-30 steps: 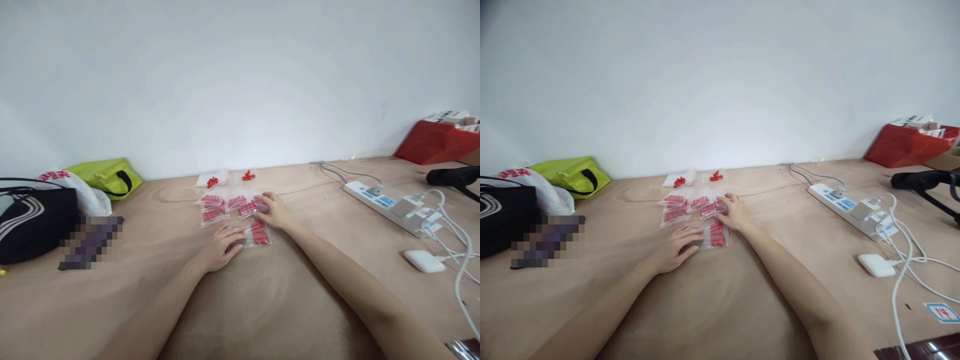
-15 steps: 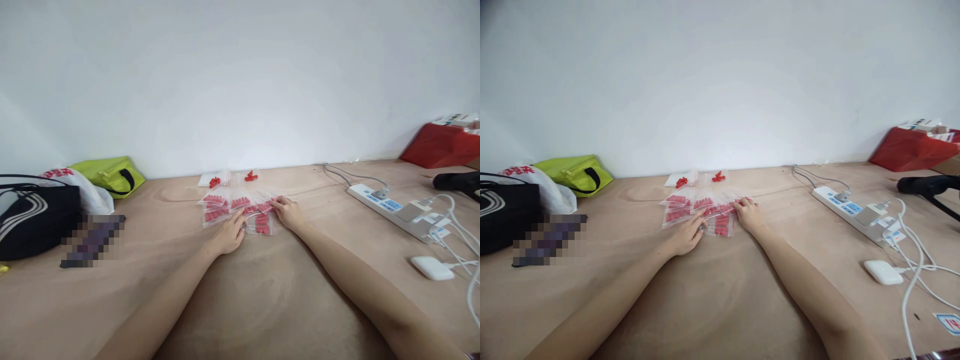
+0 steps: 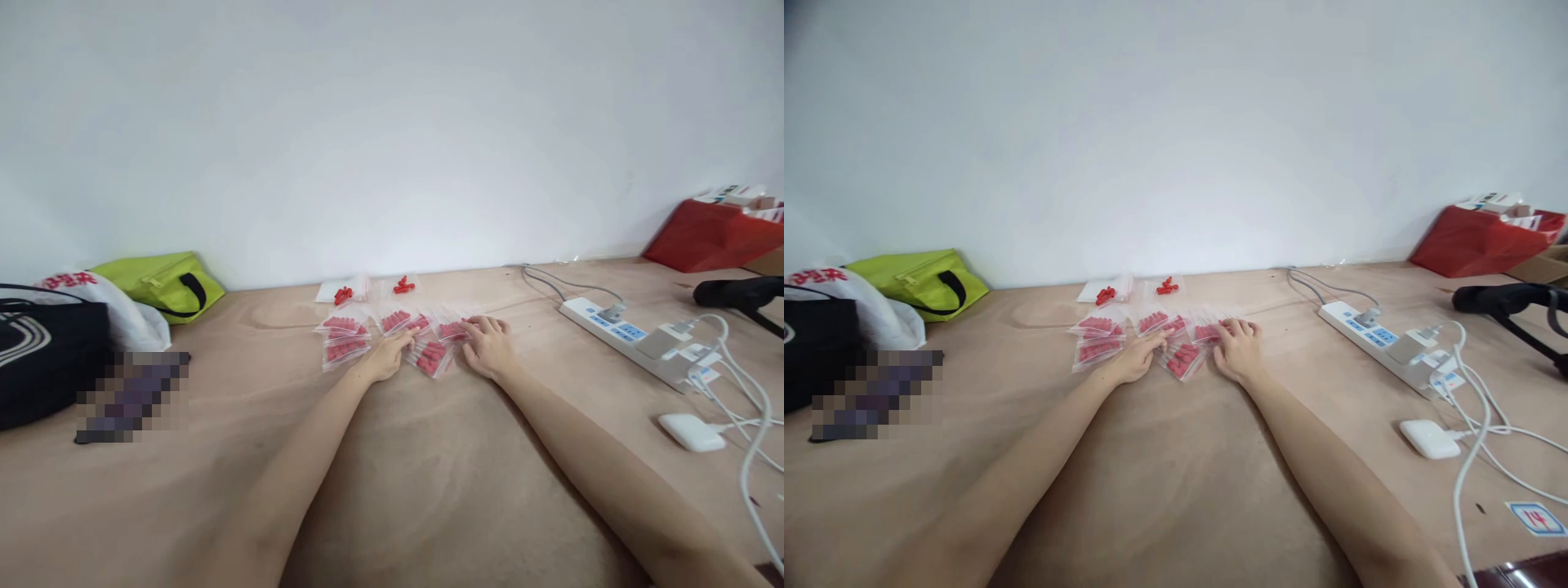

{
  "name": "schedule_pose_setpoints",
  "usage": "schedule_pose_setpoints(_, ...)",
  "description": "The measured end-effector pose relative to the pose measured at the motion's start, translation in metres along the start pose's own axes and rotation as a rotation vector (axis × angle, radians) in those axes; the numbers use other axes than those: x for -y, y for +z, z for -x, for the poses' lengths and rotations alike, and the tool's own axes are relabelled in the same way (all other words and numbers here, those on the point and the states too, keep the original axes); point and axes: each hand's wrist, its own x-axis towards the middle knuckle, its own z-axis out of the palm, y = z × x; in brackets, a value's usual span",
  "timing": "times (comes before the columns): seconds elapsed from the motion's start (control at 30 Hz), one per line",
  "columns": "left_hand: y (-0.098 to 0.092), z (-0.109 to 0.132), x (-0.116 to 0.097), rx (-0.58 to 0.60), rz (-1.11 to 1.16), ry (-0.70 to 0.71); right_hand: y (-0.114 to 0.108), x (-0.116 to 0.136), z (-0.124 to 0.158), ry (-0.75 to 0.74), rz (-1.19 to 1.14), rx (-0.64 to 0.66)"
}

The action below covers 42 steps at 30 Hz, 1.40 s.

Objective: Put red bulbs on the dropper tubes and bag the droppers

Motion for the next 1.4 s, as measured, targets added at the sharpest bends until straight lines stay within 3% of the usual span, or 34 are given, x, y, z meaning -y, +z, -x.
schedule_pose_setpoints(0.13,-0.003,0.009,-0.003,-0.044,-0.047,0.061,-0.012,0.011,0.007,-0.319,-0.231,0.086)
schedule_pose_setpoints(0.23,-0.008,0.025,-0.010,-0.203,-0.137,0.028,-0.015,0.022,0.011,-0.421,-0.333,0.146)
schedule_pose_setpoints(0.3,-0.013,0.039,-0.020,-0.284,-0.120,0.015,-0.016,0.028,0.012,-0.443,-0.351,0.175)
schedule_pose_setpoints(0.33,-0.015,0.045,-0.025,-0.261,-0.092,0.030,-0.016,0.030,0.012,-0.453,-0.349,0.191)
schedule_pose_setpoints(0.47,-0.020,0.062,-0.041,0.009,-0.072,0.068,-0.014,0.037,0.009,-0.475,-0.280,0.252)
schedule_pose_setpoints(0.53,-0.018,0.063,-0.041,0.038,-0.075,0.021,-0.010,0.040,0.006,-0.462,-0.240,0.268)
schedule_pose_setpoints(0.7,-0.013,0.056,-0.029,-0.063,-0.117,-0.054,-0.005,0.041,0.002,-0.379,-0.282,0.234)
schedule_pose_setpoints(0.8,-0.017,0.062,-0.023,-0.129,-0.206,0.037,-0.009,0.039,0.008,-0.410,-0.364,0.206)
schedule_pose_setpoints(1.03,-0.025,0.071,-0.014,-0.069,-0.391,0.229,-0.007,0.044,0.011,-0.539,-0.287,0.119)
schedule_pose_setpoints(1.4,-0.016,0.068,-0.012,-0.258,-0.466,0.238,-0.001,0.045,0.006,-0.560,-0.193,0.037)
